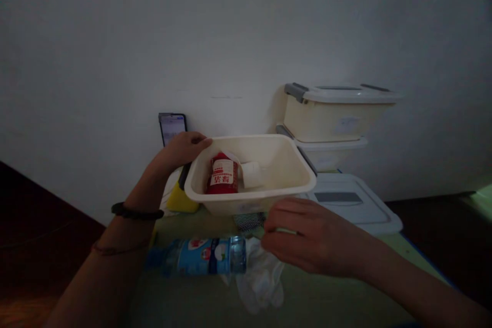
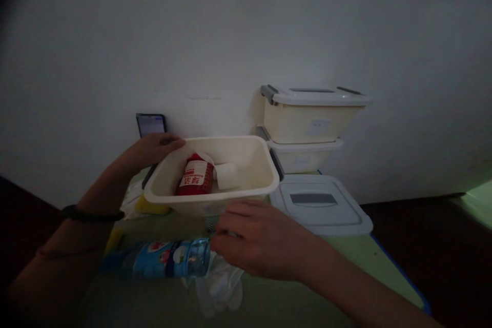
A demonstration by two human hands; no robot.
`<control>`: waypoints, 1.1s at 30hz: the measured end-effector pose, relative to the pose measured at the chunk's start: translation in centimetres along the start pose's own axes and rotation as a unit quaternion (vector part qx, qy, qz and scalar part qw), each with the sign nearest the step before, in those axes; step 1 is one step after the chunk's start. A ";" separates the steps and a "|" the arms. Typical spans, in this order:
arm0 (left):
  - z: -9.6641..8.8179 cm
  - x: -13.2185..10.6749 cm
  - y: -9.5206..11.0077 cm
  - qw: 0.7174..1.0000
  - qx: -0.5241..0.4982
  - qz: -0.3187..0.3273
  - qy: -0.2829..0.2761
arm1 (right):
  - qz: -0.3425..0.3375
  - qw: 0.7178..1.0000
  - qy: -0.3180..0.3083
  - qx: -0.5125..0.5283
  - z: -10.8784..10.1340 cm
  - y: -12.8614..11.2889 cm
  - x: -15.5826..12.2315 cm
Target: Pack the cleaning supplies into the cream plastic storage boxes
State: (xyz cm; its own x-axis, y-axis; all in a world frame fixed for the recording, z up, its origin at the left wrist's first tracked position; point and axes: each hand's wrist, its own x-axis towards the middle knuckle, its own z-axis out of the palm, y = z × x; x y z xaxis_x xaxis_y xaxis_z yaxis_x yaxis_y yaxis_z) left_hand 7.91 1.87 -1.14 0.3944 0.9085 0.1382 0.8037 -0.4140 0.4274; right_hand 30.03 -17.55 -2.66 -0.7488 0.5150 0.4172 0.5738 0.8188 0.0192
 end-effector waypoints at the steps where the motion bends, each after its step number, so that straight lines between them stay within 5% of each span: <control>1: 0.0 -0.1 0.0 1.000 0.003 0.003 0.000 | 0.005 0.998 -0.048 0.030 0.5 0.0 -0.1; 5: -0.2 -0.2 0.0 1.000 0.018 0.015 -0.004 | 0.029 0.971 -0.192 0.140 2.7 0.2 -1.1; 10: -0.1 -0.2 0.1 0.999 0.035 0.027 -0.003 | 0.030 0.978 -0.198 0.058 4.1 -0.3 -1.8; 16: 0.0 -0.6 0.2 0.998 0.040 0.049 -0.011 | 0.056 0.995 -0.071 0.040 2.6 0.2 -1.3; 22: 0.0 -0.4 0.0 0.998 0.034 0.051 -0.008 | 0.158 0.976 0.088 0.123 0.8 0.3 -0.4; 28: 0.2 -0.2 0.0 0.997 0.018 0.070 0.003 | 0.285 0.935 0.175 0.119 -1.9 0.9 1.8; 33: 0.3 -0.5 0.4 0.994 -0.002 0.103 0.030 | 0.325 0.874 0.274 0.234 -2.9 3.4 4.7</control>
State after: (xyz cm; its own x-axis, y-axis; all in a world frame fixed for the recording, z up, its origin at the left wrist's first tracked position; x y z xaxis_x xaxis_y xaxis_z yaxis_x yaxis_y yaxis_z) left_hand 8.20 1.23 -1.33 0.5228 0.8063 0.2769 0.7070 -0.5915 0.3877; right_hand 29.43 -13.07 2.01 0.0296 0.8167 0.5762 0.5243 0.4781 -0.7046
